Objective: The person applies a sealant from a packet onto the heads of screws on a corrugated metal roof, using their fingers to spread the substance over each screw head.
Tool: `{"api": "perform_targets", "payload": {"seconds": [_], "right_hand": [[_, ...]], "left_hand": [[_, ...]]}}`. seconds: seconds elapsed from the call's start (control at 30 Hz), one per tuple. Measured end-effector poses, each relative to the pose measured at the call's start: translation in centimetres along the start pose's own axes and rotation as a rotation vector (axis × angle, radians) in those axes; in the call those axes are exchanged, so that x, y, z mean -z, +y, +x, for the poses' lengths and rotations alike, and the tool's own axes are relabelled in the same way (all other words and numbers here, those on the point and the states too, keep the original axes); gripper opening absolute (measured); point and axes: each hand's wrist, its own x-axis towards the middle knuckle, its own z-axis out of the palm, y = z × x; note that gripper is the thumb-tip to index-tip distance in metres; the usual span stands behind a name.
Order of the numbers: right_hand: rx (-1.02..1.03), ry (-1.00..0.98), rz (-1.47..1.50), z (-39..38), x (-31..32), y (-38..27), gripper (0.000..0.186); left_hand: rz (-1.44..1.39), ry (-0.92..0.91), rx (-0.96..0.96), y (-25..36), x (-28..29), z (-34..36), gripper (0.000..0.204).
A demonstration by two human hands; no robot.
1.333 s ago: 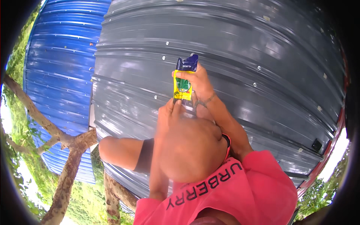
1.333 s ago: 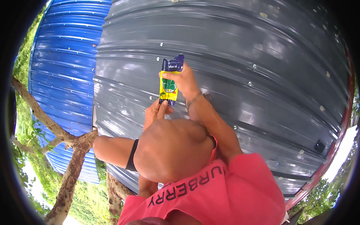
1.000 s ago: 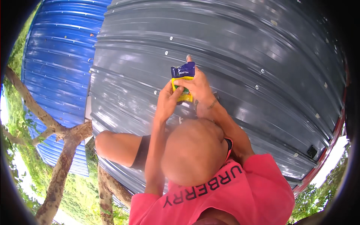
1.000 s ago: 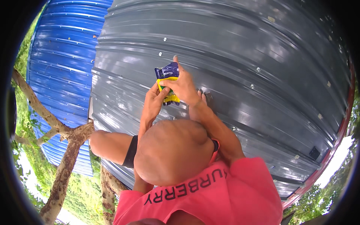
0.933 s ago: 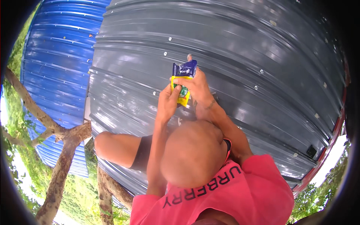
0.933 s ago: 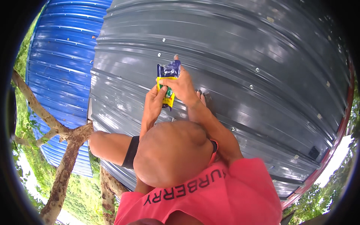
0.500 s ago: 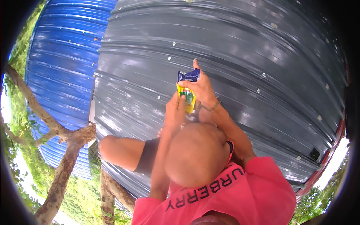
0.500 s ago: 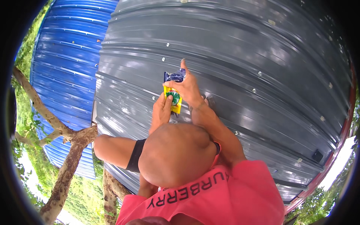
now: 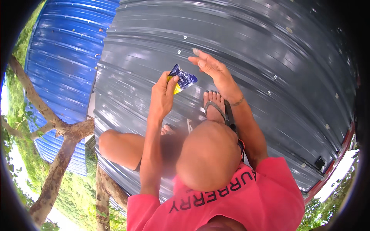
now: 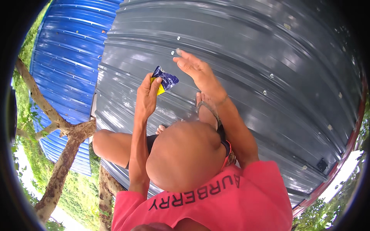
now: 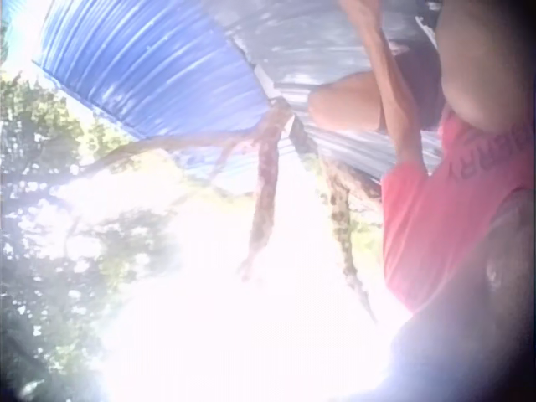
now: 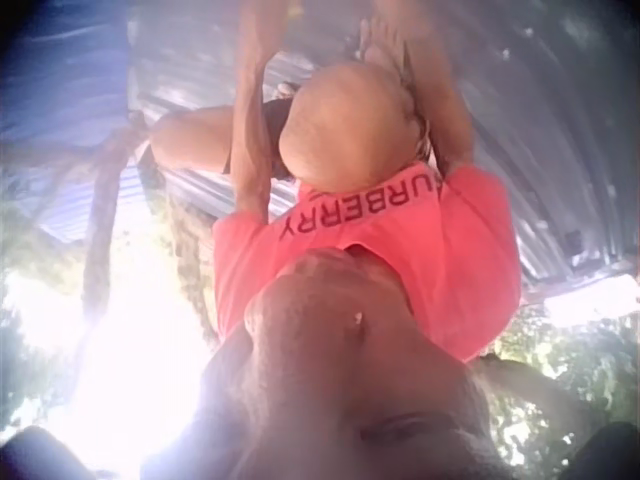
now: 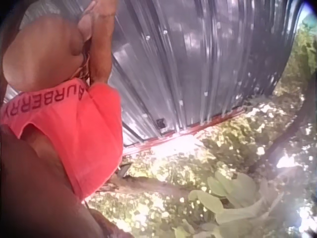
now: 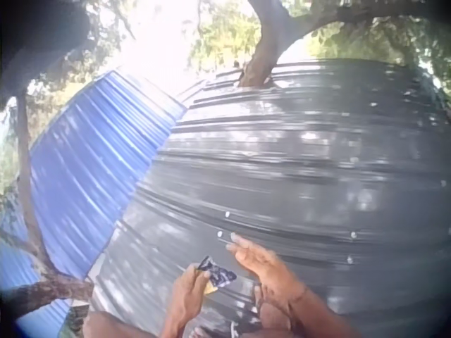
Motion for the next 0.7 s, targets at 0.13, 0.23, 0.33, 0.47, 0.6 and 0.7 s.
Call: {"api": "perform_targets", "payload": {"seconds": [0.13,0.23,0.33,0.47,0.6,0.7], "right_hand": [[-0.005,-0.053,-0.036,0.0,-0.3,-1.0,0.05],[-0.005,-0.075,-0.018,-0.5,-0.7,-1.3,0.047],[-0.029,-0.077,0.06,-0.3,-1.0,-1.1,0.046],[-0.132,-0.038,0.168,-0.7,-1.0,-0.9,0.044],[-0.17,-0.034,0.2,-0.5,-0.3,-0.5,0.043],[-0.188,-0.019,0.219,-0.6,-0.1,-0.6,0.042]], "left_hand": [[-0.017,0.023,-0.009,0.5,0.3,0.3,0.026],[0.038,0.003,-0.027,0.9,0.3,0.5,0.026],[0.084,-0.005,-0.012,0.7,0.1,0.7,0.026],[0.075,-0.009,-0.06,0.9,-0.8,1.0,0.029],[0.154,-0.032,-0.081,1.4,-1.4,1.1,0.028],[0.191,-0.03,-0.124,1.5,-1.5,1.1,0.028]]}}
